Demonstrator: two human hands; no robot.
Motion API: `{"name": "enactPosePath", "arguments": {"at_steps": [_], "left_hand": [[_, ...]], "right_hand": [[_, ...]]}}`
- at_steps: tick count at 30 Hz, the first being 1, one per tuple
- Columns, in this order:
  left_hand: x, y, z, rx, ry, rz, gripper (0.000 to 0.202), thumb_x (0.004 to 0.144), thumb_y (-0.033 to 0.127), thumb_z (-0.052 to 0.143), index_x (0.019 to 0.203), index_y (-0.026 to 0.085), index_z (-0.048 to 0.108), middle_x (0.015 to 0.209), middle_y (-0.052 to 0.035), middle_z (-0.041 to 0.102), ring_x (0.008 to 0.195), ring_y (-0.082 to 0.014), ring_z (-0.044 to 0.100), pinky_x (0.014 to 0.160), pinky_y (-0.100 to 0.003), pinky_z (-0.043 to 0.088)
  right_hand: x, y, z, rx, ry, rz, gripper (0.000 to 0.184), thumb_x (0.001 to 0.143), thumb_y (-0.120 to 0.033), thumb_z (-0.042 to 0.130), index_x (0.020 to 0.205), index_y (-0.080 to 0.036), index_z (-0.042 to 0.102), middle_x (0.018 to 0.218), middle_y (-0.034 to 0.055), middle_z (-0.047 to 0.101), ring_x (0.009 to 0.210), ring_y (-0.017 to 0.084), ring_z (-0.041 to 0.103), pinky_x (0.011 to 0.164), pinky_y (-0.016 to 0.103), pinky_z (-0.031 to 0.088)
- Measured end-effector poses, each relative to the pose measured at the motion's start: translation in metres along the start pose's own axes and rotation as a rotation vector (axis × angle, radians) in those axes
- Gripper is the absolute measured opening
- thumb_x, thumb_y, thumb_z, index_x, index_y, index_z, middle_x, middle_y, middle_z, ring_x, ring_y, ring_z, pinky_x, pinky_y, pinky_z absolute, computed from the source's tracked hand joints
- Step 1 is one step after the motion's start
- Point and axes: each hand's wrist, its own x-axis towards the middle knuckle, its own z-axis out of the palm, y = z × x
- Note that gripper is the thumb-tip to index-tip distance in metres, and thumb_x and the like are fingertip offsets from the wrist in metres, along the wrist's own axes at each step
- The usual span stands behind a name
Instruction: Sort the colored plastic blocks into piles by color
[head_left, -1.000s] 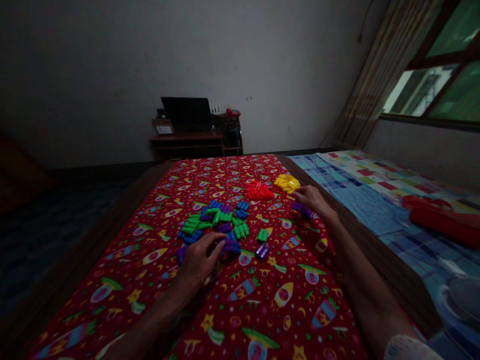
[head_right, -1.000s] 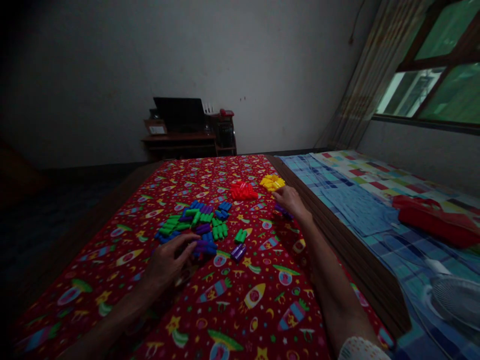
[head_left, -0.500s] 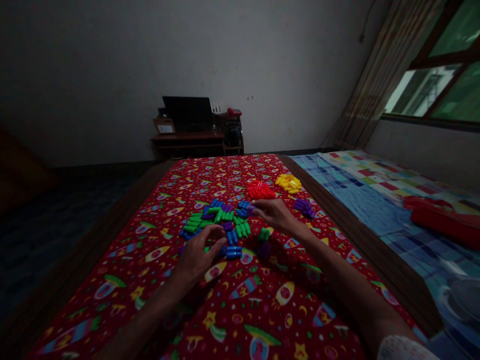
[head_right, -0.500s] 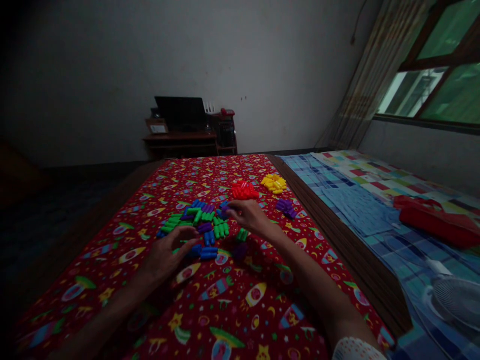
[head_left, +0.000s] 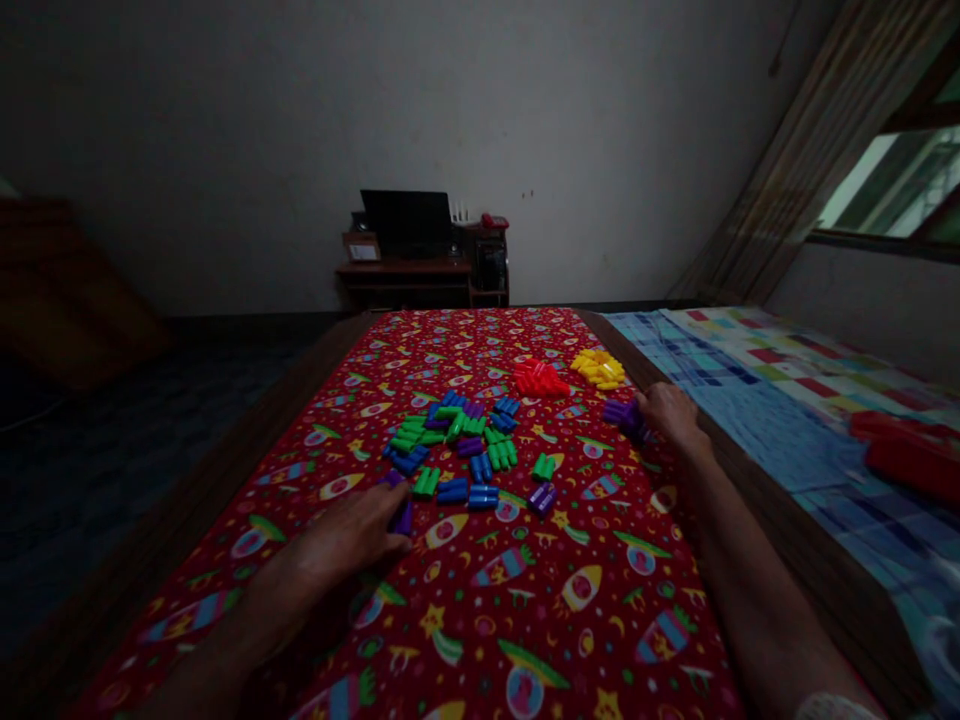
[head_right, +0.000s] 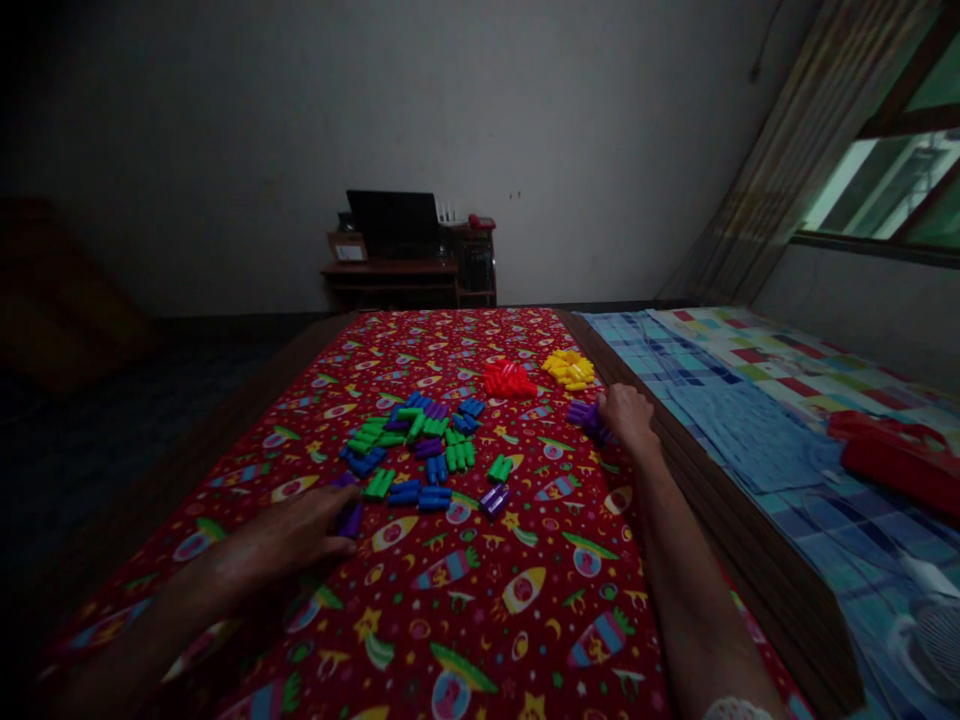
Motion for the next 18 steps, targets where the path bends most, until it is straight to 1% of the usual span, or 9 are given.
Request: {"name": "enactPosePath", "arguments": {"at_steps": [2,4,6,8,10,12,13,15,18], "left_hand": [[-0.001,0.012,-0.004,-0.033,-0.011,0.022,0.053,0.077,0.033,0.059,0.128,0.022,0.055,0.124,-0.0106,0.064,0.113,-0.0261,0.060,0.096,-0.034,0.045],[0.002,0.021,-0.011,-0.108,0.040,0.055,0.047,0.081,0.037,0.054,0.125,0.022,0.058,0.122,-0.0095,0.065,0.113,-0.0258,0.060,0.096,-0.034,0.045],[0.009,0.029,-0.016,-0.211,0.128,0.039,0.044,0.080,0.044,0.056,0.117,0.022,0.064,0.113,-0.0086,0.069,0.105,-0.0275,0.063,0.091,-0.035,0.048],[0.017,0.038,-0.018,-0.385,0.215,0.014,0.048,0.075,0.050,0.060,0.113,0.021,0.067,0.106,-0.0076,0.071,0.098,-0.0282,0.066,0.085,-0.036,0.051],[0.025,0.049,-0.014,-0.653,0.228,0.019,0.057,0.072,0.056,0.064,0.116,0.020,0.066,0.104,-0.0074,0.072,0.092,-0.0278,0.067,0.078,-0.035,0.053],[0.029,0.060,-0.005,-0.950,0.159,0.037,0.064,0.070,0.062,0.064,0.116,0.017,0.066,0.100,-0.0080,0.073,0.089,-0.0267,0.068,0.074,-0.034,0.054],[0.030,0.064,0.000,-1.076,0.104,0.041,0.066,0.070,0.064,0.065,0.114,0.016,0.067,0.097,-0.0083,0.073,0.087,-0.0261,0.068,0.073,-0.034,0.054],[0.031,0.070,0.010,-1.244,0.013,0.038,0.066,0.070,0.066,0.065,0.111,0.014,0.068,0.091,-0.0085,0.073,0.082,-0.0239,0.068,0.072,-0.033,0.054],[0.033,0.070,0.017,-1.309,0.004,0.061,0.067,0.070,0.065,0.066,0.112,0.014,0.067,0.088,-0.0090,0.072,0.073,-0.0201,0.068,0.068,-0.031,0.055]], "right_hand": [[-0.002,-0.007,-0.008,-0.008,0.031,-0.003,0.040,0.093,-0.036,0.043,0.103,-0.009,0.071,0.105,0.0220,0.068,0.101,0.031,0.065,0.080,0.037,0.048],[-0.008,-0.020,-0.018,0.028,0.087,-0.048,0.039,0.093,-0.035,0.043,0.100,-0.010,0.072,0.103,0.0212,0.069,0.100,0.030,0.065,0.080,0.035,0.047],[-0.022,-0.041,-0.027,0.145,0.131,-0.205,0.036,0.094,-0.031,0.043,0.096,-0.012,0.073,0.097,0.0180,0.072,0.094,0.027,0.066,0.079,0.032,0.046],[-0.047,-0.069,-0.031,0.358,0.107,-0.499,0.033,0.095,-0.028,0.043,0.098,-0.014,0.073,0.092,0.0131,0.073,0.086,0.022,0.067,0.076,0.028,0.046],[-0.080,-0.099,-0.030,0.623,-0.037,-0.861,0.031,0.095,-0.029,0.046,0.113,-0.016,0.068,0.100,0.0093,0.073,0.085,0.018,0.067,0.074,0.026,0.048],[-0.112,-0.124,-0.024,0.761,-0.115,-1.191,0.042,0.092,-0.030,0.054,0.131,-0.016,0.055,0.117,0.0113,0.067,0.099,0.018,0.064,0.079,0.025,0.048],[-0.126,-0.133,-0.020,0.772,-0.123,-1.300,0.042,0.092,-0.028,0.054,0.132,-0.017,0.054,0.122,0.0122,0.065,0.105,0.018,0.062,0.082,0.026,0.047],[-0.140,-0.144,-0.013,0.734,-0.113,-1.386,0.035,0.092,-0.023,0.054,0.126,-0.016,0.058,0.118,0.0125,0.066,0.103,0.017,0.062,0.082,0.025,0.047],[-0.128,-0.140,-0.009,0.619,-0.013,-1.218,0.023,0.091,-0.021,0.055,0.111,-0.017,0.065,0.096,0.0089,0.072,0.082,0.016,0.065,0.070,0.022,0.045]]}}
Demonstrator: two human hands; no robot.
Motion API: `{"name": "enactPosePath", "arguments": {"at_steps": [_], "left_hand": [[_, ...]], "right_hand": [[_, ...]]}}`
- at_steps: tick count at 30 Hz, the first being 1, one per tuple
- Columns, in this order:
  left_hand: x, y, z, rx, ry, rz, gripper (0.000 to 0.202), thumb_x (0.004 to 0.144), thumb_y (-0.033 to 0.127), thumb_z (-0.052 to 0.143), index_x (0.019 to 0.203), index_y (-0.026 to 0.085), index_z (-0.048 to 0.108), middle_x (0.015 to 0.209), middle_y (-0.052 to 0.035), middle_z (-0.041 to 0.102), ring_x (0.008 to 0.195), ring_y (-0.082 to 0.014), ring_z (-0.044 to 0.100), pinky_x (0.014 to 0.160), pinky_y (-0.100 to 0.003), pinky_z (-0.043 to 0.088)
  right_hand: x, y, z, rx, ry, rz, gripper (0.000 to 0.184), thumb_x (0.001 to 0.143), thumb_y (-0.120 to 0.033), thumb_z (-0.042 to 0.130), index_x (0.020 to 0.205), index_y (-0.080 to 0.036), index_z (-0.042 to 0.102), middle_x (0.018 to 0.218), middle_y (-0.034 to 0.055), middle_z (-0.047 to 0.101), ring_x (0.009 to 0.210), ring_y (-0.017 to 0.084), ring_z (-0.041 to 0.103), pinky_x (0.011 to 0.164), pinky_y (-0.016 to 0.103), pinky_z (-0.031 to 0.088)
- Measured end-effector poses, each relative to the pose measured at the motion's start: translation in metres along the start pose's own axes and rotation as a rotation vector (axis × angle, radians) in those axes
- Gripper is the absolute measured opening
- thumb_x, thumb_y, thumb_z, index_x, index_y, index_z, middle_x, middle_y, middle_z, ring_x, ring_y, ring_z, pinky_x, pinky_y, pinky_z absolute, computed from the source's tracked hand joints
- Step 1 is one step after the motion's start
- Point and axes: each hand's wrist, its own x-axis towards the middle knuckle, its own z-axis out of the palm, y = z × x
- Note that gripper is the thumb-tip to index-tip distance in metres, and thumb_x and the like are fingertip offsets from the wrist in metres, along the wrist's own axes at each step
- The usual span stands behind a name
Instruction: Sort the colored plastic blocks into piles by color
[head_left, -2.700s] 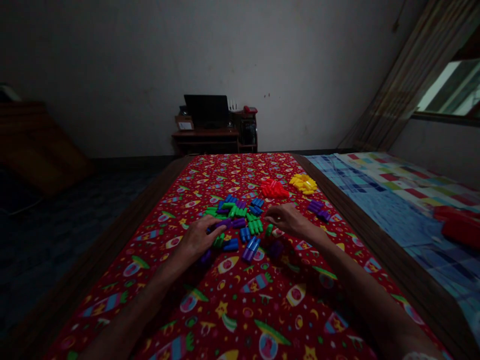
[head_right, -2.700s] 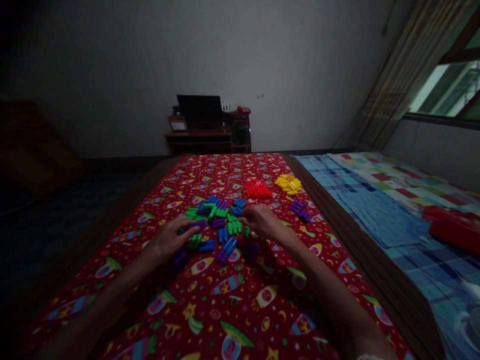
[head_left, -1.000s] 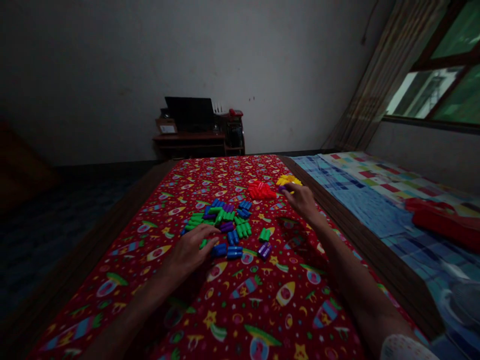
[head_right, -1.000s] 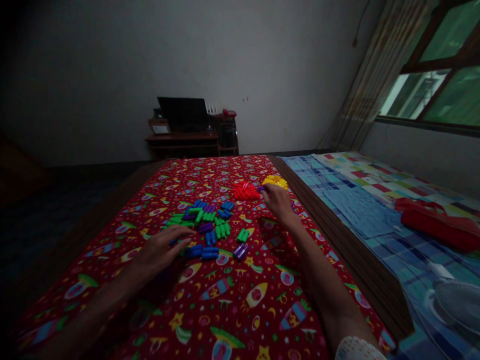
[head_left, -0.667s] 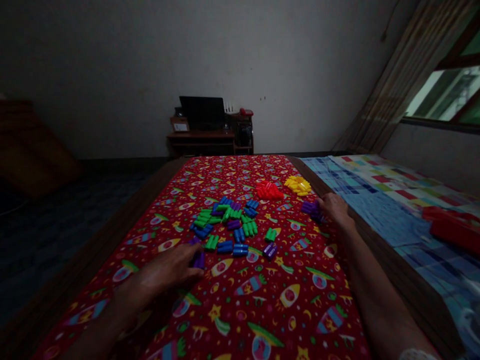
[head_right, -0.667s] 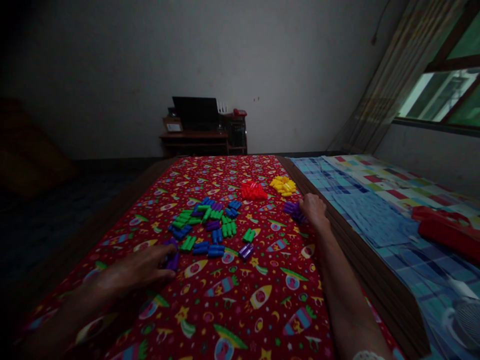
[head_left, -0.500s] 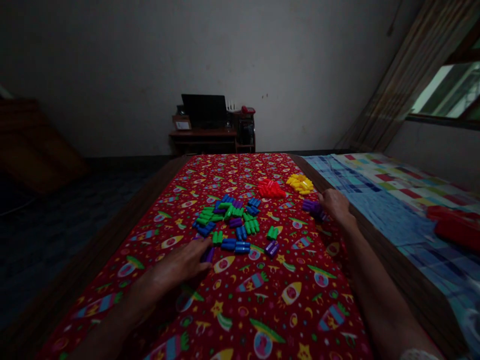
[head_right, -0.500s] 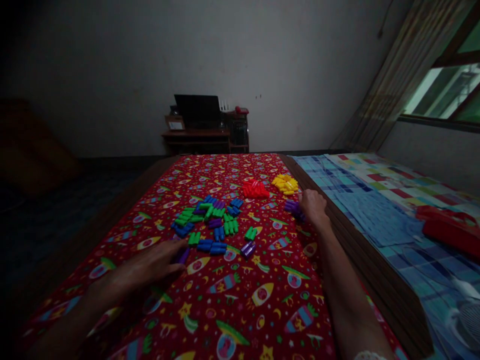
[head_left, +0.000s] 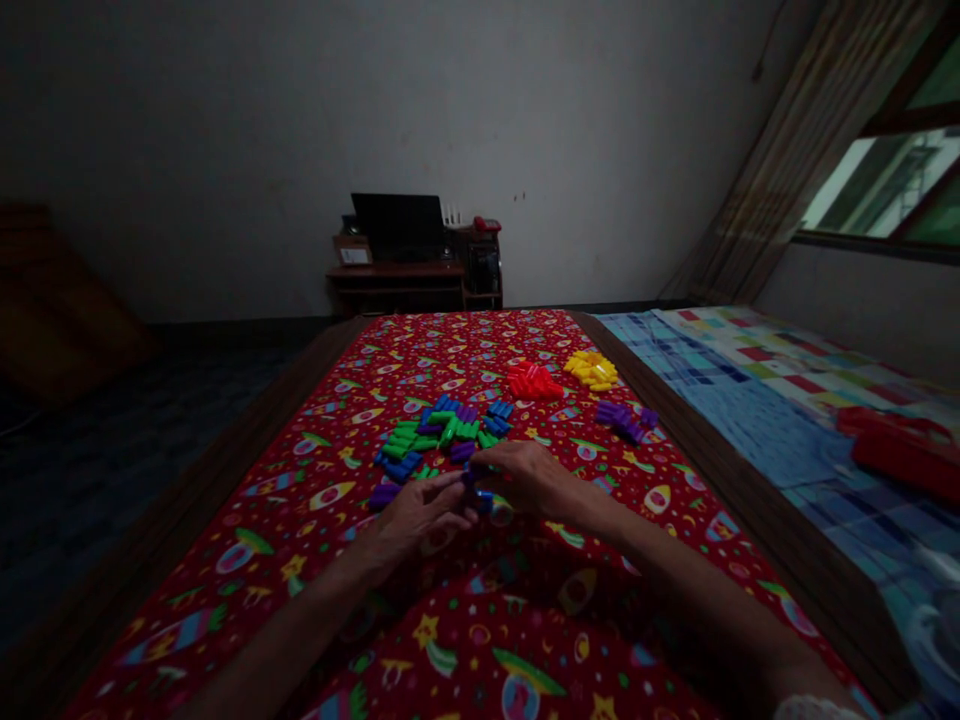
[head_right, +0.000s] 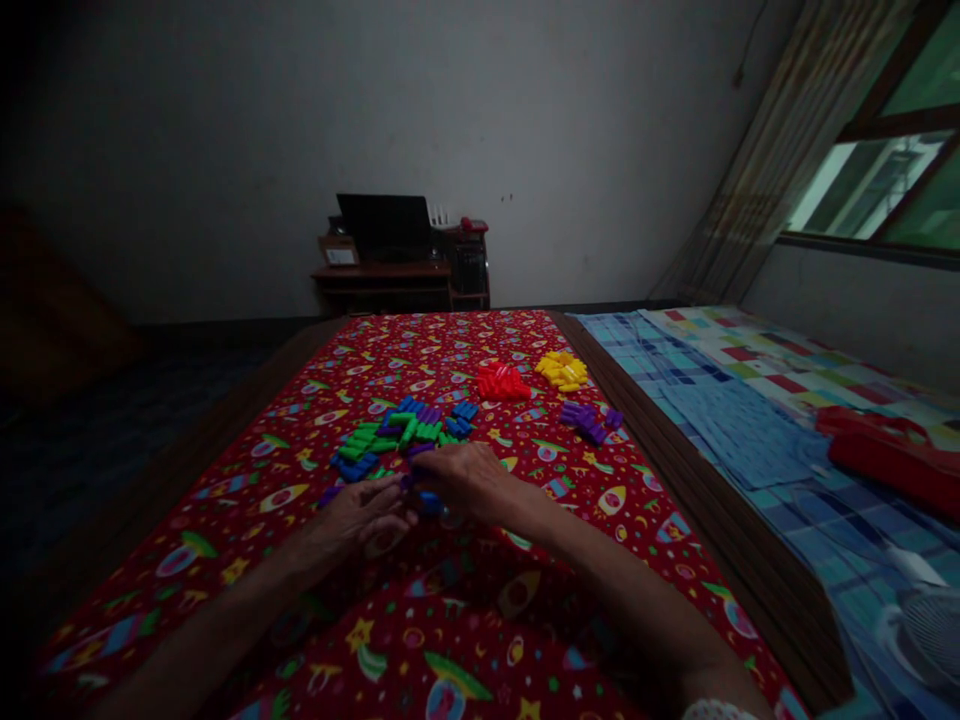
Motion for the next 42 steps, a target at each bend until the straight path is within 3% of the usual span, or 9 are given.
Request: {"name": "enactPosePath", "arguments": {"at_steps": [4,10,17,22,26,30,36,39,42], "left_hand": [[0.003,0.000,-0.007,0.199,0.075,0.136,0.052,0.077,0.059,0.060,0.104,0.016,0.070,0.088,-0.0081,0.072,0.075,-0.0204,0.068,0.067,-0.031,0.056],[0.005,0.007,-0.017,0.672,0.167,0.374,0.031,0.087,0.037,0.047,0.093,0.020,0.072,0.092,-0.0059,0.073,0.085,-0.0205,0.068,0.077,-0.031,0.054],[0.044,0.005,-0.026,1.078,0.204,0.626,0.025,0.089,0.022,0.046,0.102,0.019,0.067,0.107,-0.0084,0.068,0.104,-0.0217,0.060,0.091,-0.036,0.049],[0.057,-0.001,-0.017,1.413,0.240,0.497,0.024,0.090,0.018,0.048,0.107,0.019,0.065,0.104,-0.0095,0.067,0.104,-0.0269,0.056,0.090,-0.043,0.046],[0.058,-0.007,-0.018,1.411,0.267,0.463,0.032,0.084,0.016,0.054,0.116,0.016,0.060,0.105,-0.0117,0.064,0.103,-0.0270,0.058,0.090,-0.041,0.047],[0.064,-0.010,-0.022,1.202,0.253,0.448,0.025,0.080,0.015,0.057,0.104,0.020,0.062,0.097,-0.0066,0.061,0.090,-0.0211,0.062,0.081,-0.033,0.050],[0.059,0.005,-0.002,0.879,0.238,0.580,0.012,0.081,0.022,0.058,0.093,0.021,0.057,0.089,-0.0018,0.060,0.083,-0.0180,0.060,0.075,-0.031,0.050],[0.052,0.008,0.007,0.841,0.223,0.631,0.009,0.083,0.024,0.058,0.091,0.021,0.054,0.086,-0.0008,0.060,0.079,-0.0171,0.060,0.074,-0.030,0.049],[0.050,0.009,0.009,0.820,0.212,0.669,0.014,0.084,0.025,0.057,0.098,0.020,0.055,0.095,-0.0037,0.062,0.087,-0.0189,0.061,0.080,-0.033,0.050]], "right_hand": [[-0.007,0.050,-0.044,-0.253,0.143,0.411,0.022,0.092,-0.028,0.054,0.106,-0.018,0.068,0.092,0.0083,0.073,0.078,0.017,0.066,0.068,0.023,0.043],[-0.056,0.122,-0.099,-0.610,0.052,1.104,0.035,0.092,-0.038,0.048,0.100,-0.013,0.071,0.102,0.0170,0.070,0.095,0.026,0.066,0.073,0.030,0.045],[-0.087,0.151,-0.102,-0.577,-0.032,1.238,0.037,0.092,-0.037,0.045,0.103,-0.010,0.069,0.108,0.0202,0.067,0.103,0.028,0.064,0.079,0.033,0.047],[-0.089,0.148,-0.110,-0.555,0.020,1.234,0.038,0.094,-0.035,0.042,0.097,-0.010,0.071,0.104,0.0207,0.068,0.102,0.029,0.064,0.079,0.034,0.046],[-0.081,0.142,-0.115,-0.564,0.107,1.151,0.038,0.093,-0.031,0.041,0.095,-0.012,0.073,0.101,0.0189,0.071,0.097,0.027,0.065,0.077,0.031,0.045],[-0.045,0.115,-0.091,-0.389,0.180,0.832,0.034,0.092,-0.027,0.044,0.090,-0.012,0.075,0.090,0.0144,0.073,0.082,0.022,0.066,0.071,0.027,0.044],[-0.005,0.037,-0.016,0.170,0.040,0.203,0.027,0.092,-0.028,0.050,0.107,-0.016,0.069,0.089,0.0067,0.073,0.073,0.015,0.062,0.065,0.022,0.042],[-0.004,0.025,-0.006,0.121,-0.039,0.176,0.020,0.089,-0.025,0.055,0.097,-0.015,0.071,0.077,0.0054,0.070,0.063,0.012,0.057,0.059,0.021,0.036],[-0.008,0.045,-0.023,0.016,-0.020,0.266,0.023,0.091,-0.027,0.054,0.087,-0.014,0.072,0.069,0.0040,0.067,0.056,0.011,0.053,0.056,0.020,0.032]]}}
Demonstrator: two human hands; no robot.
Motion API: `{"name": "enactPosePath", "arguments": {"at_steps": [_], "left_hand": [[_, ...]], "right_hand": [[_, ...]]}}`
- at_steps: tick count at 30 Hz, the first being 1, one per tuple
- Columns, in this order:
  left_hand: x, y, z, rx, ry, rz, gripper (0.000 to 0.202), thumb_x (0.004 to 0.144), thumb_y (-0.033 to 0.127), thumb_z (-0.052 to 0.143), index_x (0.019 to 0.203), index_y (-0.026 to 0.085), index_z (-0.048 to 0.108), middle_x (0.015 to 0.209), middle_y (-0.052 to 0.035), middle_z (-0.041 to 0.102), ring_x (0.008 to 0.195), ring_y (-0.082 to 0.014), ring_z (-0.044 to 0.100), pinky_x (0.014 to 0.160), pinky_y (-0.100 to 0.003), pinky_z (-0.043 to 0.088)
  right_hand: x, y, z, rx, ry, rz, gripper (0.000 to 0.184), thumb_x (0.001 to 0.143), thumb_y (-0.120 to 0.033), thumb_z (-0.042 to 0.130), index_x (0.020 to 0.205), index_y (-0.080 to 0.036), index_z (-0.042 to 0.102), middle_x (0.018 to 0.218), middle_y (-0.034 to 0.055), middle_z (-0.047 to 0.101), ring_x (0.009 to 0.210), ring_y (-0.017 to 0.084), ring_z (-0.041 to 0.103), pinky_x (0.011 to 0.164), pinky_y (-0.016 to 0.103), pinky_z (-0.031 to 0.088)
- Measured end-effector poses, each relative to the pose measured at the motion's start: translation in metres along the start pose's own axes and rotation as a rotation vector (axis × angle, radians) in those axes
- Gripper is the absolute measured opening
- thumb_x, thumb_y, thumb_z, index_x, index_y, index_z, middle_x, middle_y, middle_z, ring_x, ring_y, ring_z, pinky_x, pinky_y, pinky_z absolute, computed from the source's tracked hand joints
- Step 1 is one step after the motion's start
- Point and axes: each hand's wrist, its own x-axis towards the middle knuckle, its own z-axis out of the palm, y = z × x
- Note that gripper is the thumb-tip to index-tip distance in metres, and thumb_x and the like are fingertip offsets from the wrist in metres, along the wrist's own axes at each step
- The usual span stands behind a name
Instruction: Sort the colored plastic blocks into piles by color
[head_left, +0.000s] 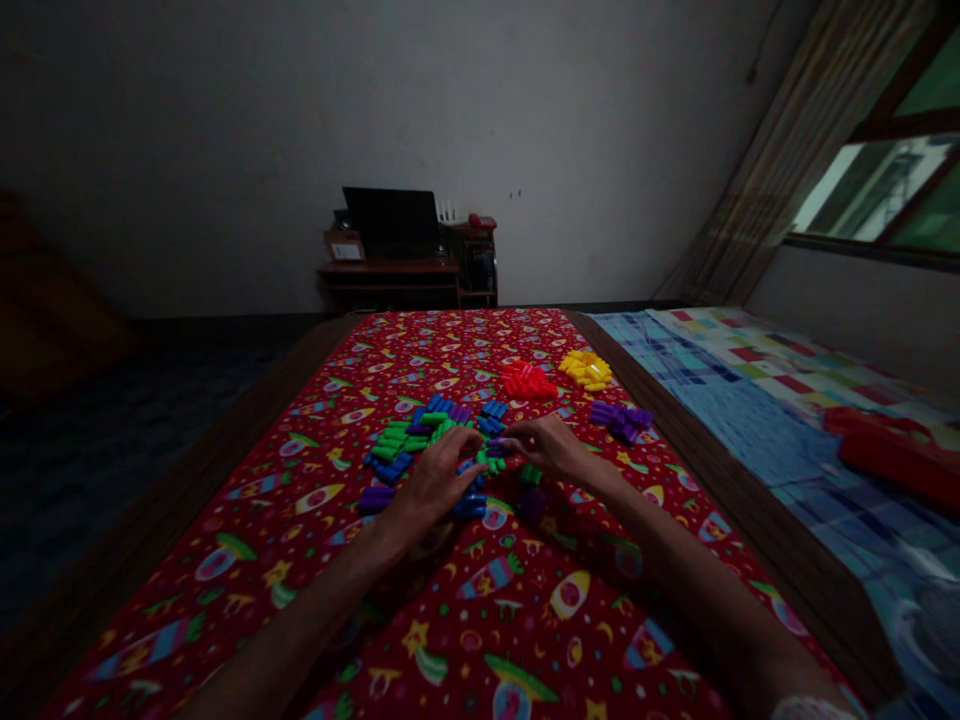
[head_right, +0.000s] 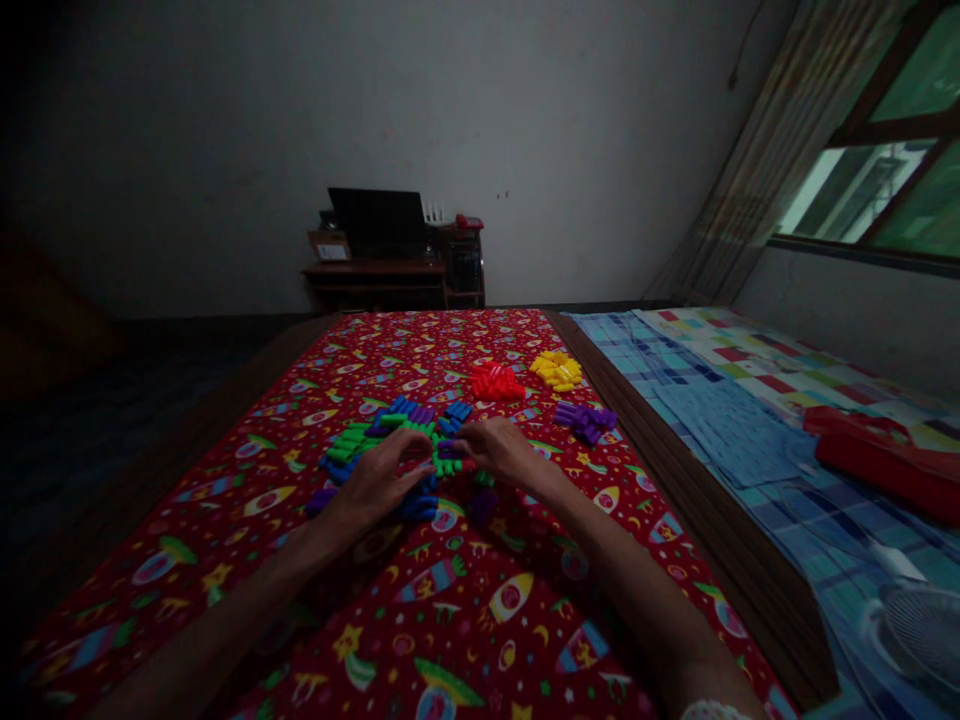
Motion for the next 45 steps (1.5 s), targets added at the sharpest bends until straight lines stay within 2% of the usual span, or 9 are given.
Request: {"name": "enactPosePath", "arguments": {"at_steps": [7,11,15,20,25,33,36,41,45], "left_hand": [[0.003,0.001,-0.011,0.031,0.018,0.031,0.018,0.090,0.025,0.045,0.093,0.019,0.061,0.097,-0.0075,0.065,0.094,-0.0202,0.062,0.086,-0.034,0.050],[0.006,-0.009,-0.019,0.090,0.032,0.006,0.019,0.088,0.025,0.045,0.091,0.021,0.064,0.097,-0.0066,0.066,0.095,-0.0203,0.062,0.086,-0.034,0.050],[0.021,-0.037,-0.025,0.189,0.052,-0.004,0.022,0.088,0.023,0.044,0.095,0.019,0.064,0.103,-0.0091,0.066,0.101,-0.0225,0.061,0.093,-0.038,0.047],[0.051,-0.071,-0.016,0.315,-0.035,-0.067,0.025,0.088,0.022,0.046,0.105,0.017,0.064,0.111,-0.0113,0.066,0.111,-0.0230,0.058,0.100,-0.037,0.043],[0.070,-0.070,-0.002,0.448,-0.248,-0.184,0.018,0.080,0.023,0.060,0.097,0.018,0.067,0.103,-0.0122,0.070,0.105,-0.0279,0.061,0.091,-0.037,0.046],[0.071,-0.070,-0.002,0.394,-0.260,-0.212,0.031,0.073,0.015,0.061,0.103,0.018,0.065,0.102,-0.0110,0.069,0.099,-0.0258,0.063,0.086,-0.033,0.047],[0.074,-0.073,-0.005,0.308,-0.289,-0.248,0.021,0.069,0.020,0.066,0.089,0.020,0.069,0.092,-0.0090,0.071,0.095,-0.0262,0.064,0.083,-0.032,0.047],[0.085,-0.074,-0.016,0.189,-0.330,-0.298,0.019,0.059,0.032,0.074,0.072,0.019,0.070,0.069,-0.0027,0.070,0.071,-0.0221,0.065,0.062,-0.026,0.048],[0.079,-0.057,-0.025,-0.112,-0.149,-0.353,0.028,0.061,0.041,0.071,0.075,0.017,0.068,0.069,-0.0015,0.068,0.067,-0.0187,0.063,0.062,-0.026,0.049]], "right_hand": [[-0.018,0.091,-0.058,-0.321,0.481,0.478,0.026,0.089,-0.025,0.052,0.102,-0.014,0.072,0.102,0.0126,0.072,0.091,0.021,0.065,0.081,0.028,0.044],[-0.039,0.124,-0.061,-0.410,0.407,0.681,0.029,0.088,-0.025,0.053,0.109,-0.016,0.071,0.109,0.0129,0.071,0.099,0.023,0.065,0.083,0.030,0.045],[-0.044,0.129,-0.061,-0.425,0.283,0.785,0.031,0.089,-0.027,0.051,0.109,-0.016,0.072,0.105,0.0144,0.072,0.097,0.023,0.066,0.079,0.029,0.045],[-0.038,0.116,-0.070,-0.482,0.357,0.740,0.036,0.093,-0.029,0.041,0.103,-0.015,0.073,0.103,0.0150,0.072,0.094,0.022,0.066,0.077,0.028,0.043],[-0.029,0.095,-0.073,-0.532,0.367,0.627,0.035,0.094,-0.030,0.041,0.095,-0.015,0.073,0.094,0.0132,0.073,0.087,0.022,0.066,0.071,0.027,0.040],[-0.007,0.058,-0.038,-0.464,0.206,0.310,0.030,0.092,-0.026,0.044,0.082,-0.015,0.070,0.080,0.0100,0.071,0.070,0.016,0.060,0.063,0.024,0.034],[-0.004,0.050,-0.022,-0.423,0.148,0.219,0.030,0.091,-0.024,0.044,0.076,-0.016,0.068,0.070,0.0074,0.066,0.061,0.014,0.054,0.058,0.025,0.028],[-0.004,0.042,-0.011,-0.348,0.090,0.148,0.021,0.086,-0.016,0.049,0.073,-0.015,0.066,0.067,0.0061,0.063,0.058,0.013,0.050,0.056,0.025,0.027],[-0.002,0.030,0.001,-0.187,0.111,0.063,0.022,0.091,-0.023,0.048,0.085,-0.015,0.068,0.074,0.0070,0.067,0.064,0.014,0.056,0.062,0.023,0.034]]}}
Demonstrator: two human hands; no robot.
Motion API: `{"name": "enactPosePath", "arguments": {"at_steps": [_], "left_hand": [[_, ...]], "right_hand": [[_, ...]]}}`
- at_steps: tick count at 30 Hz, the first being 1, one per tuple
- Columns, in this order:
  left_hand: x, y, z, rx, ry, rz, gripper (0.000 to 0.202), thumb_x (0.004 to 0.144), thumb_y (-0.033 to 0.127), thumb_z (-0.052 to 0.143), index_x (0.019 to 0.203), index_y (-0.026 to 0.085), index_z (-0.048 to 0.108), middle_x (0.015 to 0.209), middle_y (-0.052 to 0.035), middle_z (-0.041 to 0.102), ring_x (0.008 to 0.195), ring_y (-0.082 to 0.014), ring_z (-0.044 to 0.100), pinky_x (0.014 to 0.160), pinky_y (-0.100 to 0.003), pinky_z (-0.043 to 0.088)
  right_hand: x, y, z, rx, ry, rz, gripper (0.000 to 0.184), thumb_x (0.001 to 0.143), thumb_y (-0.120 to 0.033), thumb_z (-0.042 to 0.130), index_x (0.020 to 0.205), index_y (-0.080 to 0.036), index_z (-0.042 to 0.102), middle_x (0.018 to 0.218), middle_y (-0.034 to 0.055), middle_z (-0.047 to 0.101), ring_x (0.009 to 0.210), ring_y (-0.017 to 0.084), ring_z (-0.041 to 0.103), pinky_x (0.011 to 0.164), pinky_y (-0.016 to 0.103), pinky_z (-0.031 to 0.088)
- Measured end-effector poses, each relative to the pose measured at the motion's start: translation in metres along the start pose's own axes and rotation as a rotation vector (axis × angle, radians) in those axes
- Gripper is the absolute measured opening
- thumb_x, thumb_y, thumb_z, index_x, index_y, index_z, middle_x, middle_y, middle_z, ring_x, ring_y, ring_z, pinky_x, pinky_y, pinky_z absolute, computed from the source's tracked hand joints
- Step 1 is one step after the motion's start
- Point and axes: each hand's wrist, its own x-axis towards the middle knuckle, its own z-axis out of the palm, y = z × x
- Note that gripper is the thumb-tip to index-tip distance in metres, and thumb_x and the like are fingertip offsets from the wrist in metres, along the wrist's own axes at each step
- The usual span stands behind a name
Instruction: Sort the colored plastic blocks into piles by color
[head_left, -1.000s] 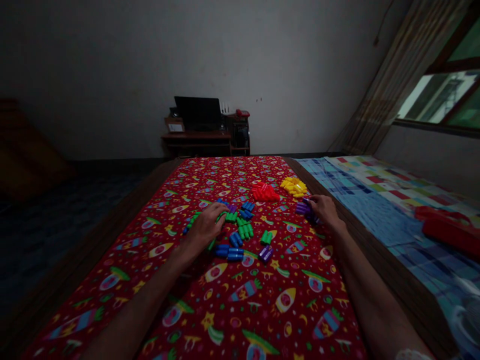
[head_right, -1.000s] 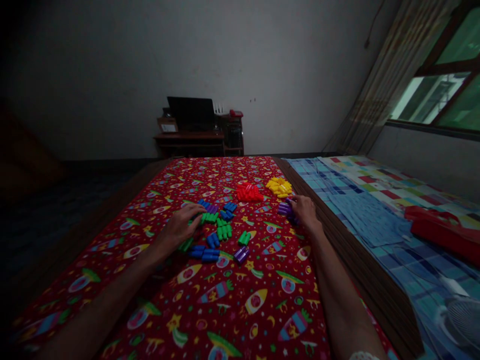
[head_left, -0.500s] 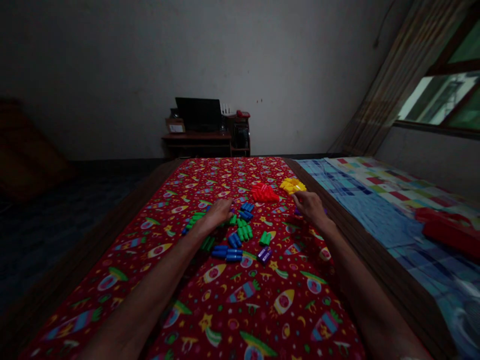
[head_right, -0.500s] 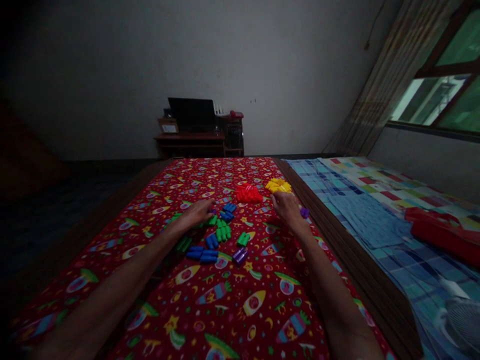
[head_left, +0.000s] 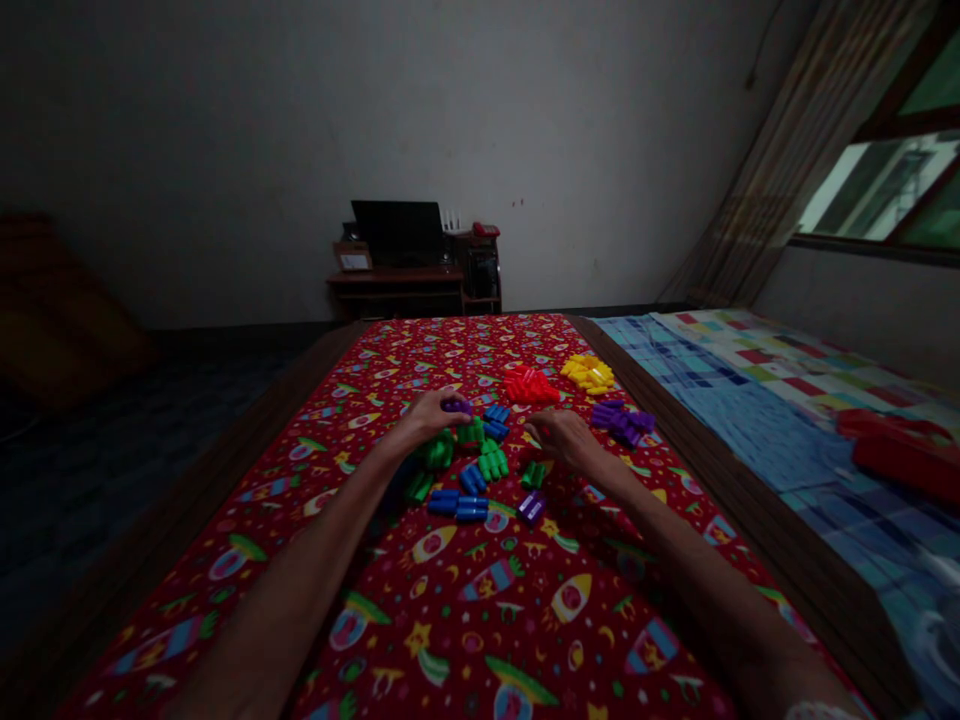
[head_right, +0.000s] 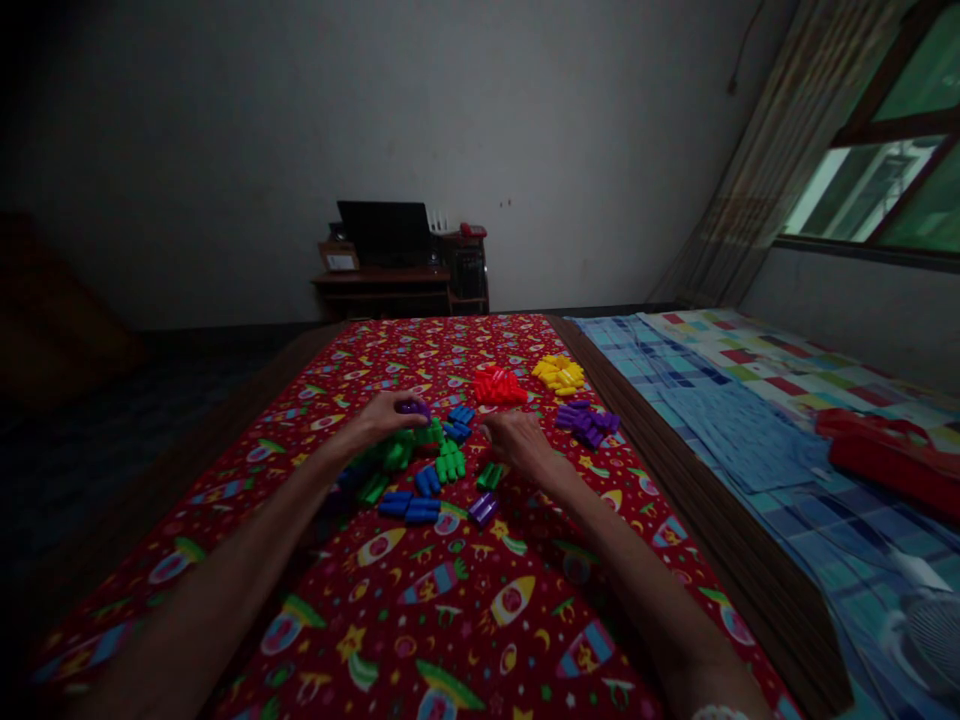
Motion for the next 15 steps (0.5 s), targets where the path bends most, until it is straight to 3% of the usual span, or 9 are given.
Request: {"name": "enactPosePath", "arguments": {"at_steps": [4,8,10,12,15], "left_hand": [[-0.028,0.029,0.010,-0.313,0.075,0.002,0.033,0.063,0.044,0.072,0.081,0.017,0.068,0.074,-0.0006,0.067,0.071,-0.0171,0.062,0.068,-0.027,0.049],[-0.041,0.049,0.021,-0.398,0.132,-0.034,0.039,0.058,0.046,0.075,0.081,0.017,0.067,0.074,-0.0005,0.066,0.072,-0.0167,0.060,0.068,-0.028,0.049],[-0.040,0.048,0.019,-0.439,0.256,-0.054,0.043,0.056,0.048,0.076,0.083,0.016,0.067,0.074,-0.0006,0.066,0.072,-0.0160,0.059,0.068,-0.027,0.048],[-0.039,0.043,0.015,-0.499,0.347,-0.077,0.047,0.056,0.051,0.077,0.086,0.016,0.067,0.077,-0.0009,0.066,0.072,-0.0157,0.060,0.068,-0.027,0.048],[-0.041,0.037,0.014,-0.561,0.306,-0.108,0.051,0.053,0.053,0.078,0.086,0.016,0.069,0.078,-0.0020,0.068,0.074,-0.0171,0.061,0.069,-0.027,0.049]], "right_hand": [[0.003,-0.020,0.015,0.351,0.105,0.002,0.031,0.091,-0.038,0.050,0.107,-0.015,0.064,0.088,0.0073,0.069,0.074,0.015,0.060,0.066,0.024,0.040],[0.006,-0.031,0.019,0.428,-0.010,0.076,0.030,0.088,-0.037,0.051,0.075,-0.014,0.064,0.062,-0.0014,0.056,0.057,0.011,0.048,0.054,0.021,0.031],[0.005,-0.031,0.017,0.384,-0.101,0.102,0.033,0.087,-0.036,0.052,0.063,-0.014,0.060,0.054,-0.0040,0.048,0.052,0.008,0.042,0.051,0.021,0.026],[0.004,-0.030,0.015,0.373,-0.203,0.099,0.034,0.085,-0.038,0.054,0.062,-0.014,0.061,0.054,-0.0038,0.049,0.052,0.008,0.043,0.050,0.020,0.025],[0.002,-0.030,0.015,0.432,-0.181,0.063,0.031,0.083,-0.043,0.058,0.084,-0.014,0.071,0.074,0.0018,0.067,0.066,0.014,0.058,0.058,0.021,0.037]]}}
